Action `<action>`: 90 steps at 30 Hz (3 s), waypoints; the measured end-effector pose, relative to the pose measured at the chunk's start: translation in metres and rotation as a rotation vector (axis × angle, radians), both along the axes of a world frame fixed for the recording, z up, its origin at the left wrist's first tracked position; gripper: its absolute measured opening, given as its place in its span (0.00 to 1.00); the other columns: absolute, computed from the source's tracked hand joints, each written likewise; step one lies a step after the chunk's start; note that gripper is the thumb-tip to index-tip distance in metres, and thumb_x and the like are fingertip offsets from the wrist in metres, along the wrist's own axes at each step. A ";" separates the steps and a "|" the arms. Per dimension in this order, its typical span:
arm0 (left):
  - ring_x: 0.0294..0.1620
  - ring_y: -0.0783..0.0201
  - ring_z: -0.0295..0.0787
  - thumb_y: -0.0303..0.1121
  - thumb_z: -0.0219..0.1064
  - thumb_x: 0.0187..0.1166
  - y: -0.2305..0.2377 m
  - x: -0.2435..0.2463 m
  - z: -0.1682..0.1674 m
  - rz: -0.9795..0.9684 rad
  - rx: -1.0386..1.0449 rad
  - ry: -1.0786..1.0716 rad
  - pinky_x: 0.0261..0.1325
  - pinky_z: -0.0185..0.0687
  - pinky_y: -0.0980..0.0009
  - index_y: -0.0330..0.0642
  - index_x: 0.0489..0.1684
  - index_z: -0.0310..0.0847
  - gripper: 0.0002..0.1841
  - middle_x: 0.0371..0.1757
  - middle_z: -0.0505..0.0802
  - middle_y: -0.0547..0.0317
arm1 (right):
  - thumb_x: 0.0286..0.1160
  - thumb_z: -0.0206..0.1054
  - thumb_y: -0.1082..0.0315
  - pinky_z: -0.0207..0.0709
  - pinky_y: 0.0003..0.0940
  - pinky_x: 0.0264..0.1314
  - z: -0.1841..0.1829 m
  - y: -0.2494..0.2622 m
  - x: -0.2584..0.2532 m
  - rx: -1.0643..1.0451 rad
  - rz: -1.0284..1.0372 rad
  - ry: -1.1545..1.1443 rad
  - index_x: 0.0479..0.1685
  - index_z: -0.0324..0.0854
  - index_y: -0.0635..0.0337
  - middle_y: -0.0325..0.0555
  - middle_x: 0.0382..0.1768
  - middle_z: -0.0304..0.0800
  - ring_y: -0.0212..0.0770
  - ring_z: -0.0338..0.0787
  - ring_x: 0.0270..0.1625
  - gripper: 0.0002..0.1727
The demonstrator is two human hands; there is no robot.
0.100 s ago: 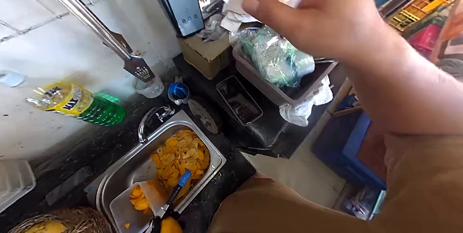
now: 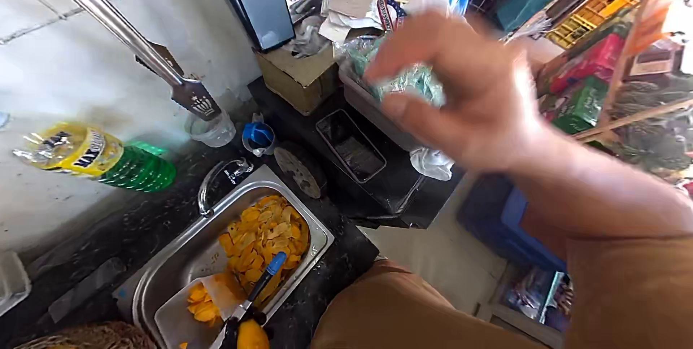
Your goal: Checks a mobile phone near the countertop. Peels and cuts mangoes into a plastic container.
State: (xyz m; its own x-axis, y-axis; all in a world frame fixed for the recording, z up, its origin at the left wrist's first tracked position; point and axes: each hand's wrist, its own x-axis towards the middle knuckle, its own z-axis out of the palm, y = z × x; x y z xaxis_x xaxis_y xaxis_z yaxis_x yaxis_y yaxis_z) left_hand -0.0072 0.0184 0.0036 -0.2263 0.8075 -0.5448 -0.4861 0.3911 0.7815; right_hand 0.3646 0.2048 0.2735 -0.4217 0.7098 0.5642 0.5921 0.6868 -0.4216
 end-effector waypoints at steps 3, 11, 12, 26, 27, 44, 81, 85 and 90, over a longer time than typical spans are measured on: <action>0.38 0.59 0.94 0.49 0.51 0.88 -0.002 -0.048 -0.074 -0.133 0.147 -0.067 0.34 0.91 0.60 0.43 0.50 0.85 0.21 0.42 0.94 0.53 | 0.80 0.69 0.48 0.79 0.41 0.75 -0.075 -0.023 -0.023 -0.292 -0.165 -0.197 0.80 0.76 0.54 0.47 0.73 0.79 0.42 0.80 0.75 0.32; 0.37 0.58 0.94 0.47 0.49 0.91 0.003 -0.032 -0.056 -0.099 0.106 -0.024 0.29 0.91 0.61 0.41 0.51 0.83 0.20 0.40 0.94 0.52 | 0.82 0.55 0.31 0.70 0.53 0.85 -0.164 0.052 -0.021 -0.559 -0.361 -0.331 0.86 0.68 0.56 0.58 0.89 0.59 0.54 0.66 0.88 0.44; 0.38 0.58 0.95 0.47 0.49 0.91 -0.001 -0.033 -0.060 -0.095 0.101 -0.013 0.31 0.92 0.60 0.42 0.52 0.83 0.20 0.41 0.95 0.52 | 0.82 0.53 0.30 0.68 0.53 0.86 -0.168 0.056 -0.021 -0.562 -0.362 -0.351 0.86 0.68 0.55 0.59 0.89 0.57 0.54 0.64 0.89 0.44; 0.37 0.58 0.94 0.46 0.46 0.91 0.001 -0.033 -0.050 -0.072 0.117 -0.009 0.32 0.92 0.62 0.37 0.53 0.83 0.23 0.42 0.94 0.50 | 0.82 0.60 0.34 0.73 0.49 0.83 -0.165 -0.026 0.013 -0.511 -0.312 -0.167 0.88 0.66 0.45 0.48 0.92 0.56 0.45 0.64 0.90 0.39; 0.37 0.59 0.94 0.47 0.47 0.91 0.005 -0.031 -0.050 -0.066 0.105 -0.003 0.31 0.91 0.63 0.38 0.52 0.84 0.23 0.41 0.94 0.51 | 0.81 0.61 0.35 0.73 0.48 0.84 -0.172 -0.032 0.018 -0.484 -0.296 -0.140 0.87 0.68 0.46 0.49 0.91 0.57 0.45 0.63 0.91 0.39; 0.37 0.60 0.95 0.47 0.48 0.91 0.056 0.020 -0.033 -0.008 -0.027 -0.069 0.31 0.92 0.64 0.48 0.53 0.84 0.20 0.42 0.94 0.55 | 0.80 0.69 0.43 0.76 0.44 0.82 -0.215 -0.042 0.035 -0.339 -0.290 0.005 0.66 0.79 0.56 0.57 0.84 0.72 0.49 0.70 0.88 0.29; 0.37 0.60 0.94 0.36 0.48 0.91 0.060 0.030 -0.019 -0.046 -0.064 0.028 0.37 0.93 0.63 0.36 0.58 0.82 0.17 0.41 0.95 0.51 | 0.82 0.66 0.65 0.77 0.44 0.83 -0.196 -0.105 -0.063 -0.482 0.243 0.223 0.61 0.87 0.54 0.47 0.67 0.89 0.45 0.83 0.77 0.14; 0.38 0.61 0.92 0.38 0.53 0.91 0.053 0.018 -0.020 -0.202 -0.112 -0.050 0.42 0.91 0.65 0.33 0.61 0.79 0.17 0.41 0.93 0.51 | 0.77 0.70 0.59 0.59 0.58 0.92 -0.261 -0.096 -0.141 -0.641 0.147 -0.238 0.84 0.74 0.51 0.54 0.83 0.73 0.55 0.67 0.89 0.32; 0.36 0.61 0.90 0.40 0.51 0.91 0.035 0.001 -0.039 -0.181 -0.054 -0.212 0.39 0.89 0.66 0.38 0.59 0.76 0.16 0.40 0.91 0.53 | 0.88 0.56 0.61 0.80 0.54 0.71 -0.291 -0.088 -0.187 -0.785 0.103 -0.443 0.71 0.82 0.58 0.55 0.59 0.90 0.55 0.89 0.64 0.20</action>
State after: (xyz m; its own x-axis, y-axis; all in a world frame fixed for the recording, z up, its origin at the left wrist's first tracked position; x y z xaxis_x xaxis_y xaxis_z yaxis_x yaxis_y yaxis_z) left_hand -0.0058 0.0533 -0.0352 0.0426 0.7931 -0.6077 -0.5546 0.5247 0.6458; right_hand 0.1772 0.1172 -0.0170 -0.5677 0.7685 -0.2951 0.7631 0.3568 -0.5388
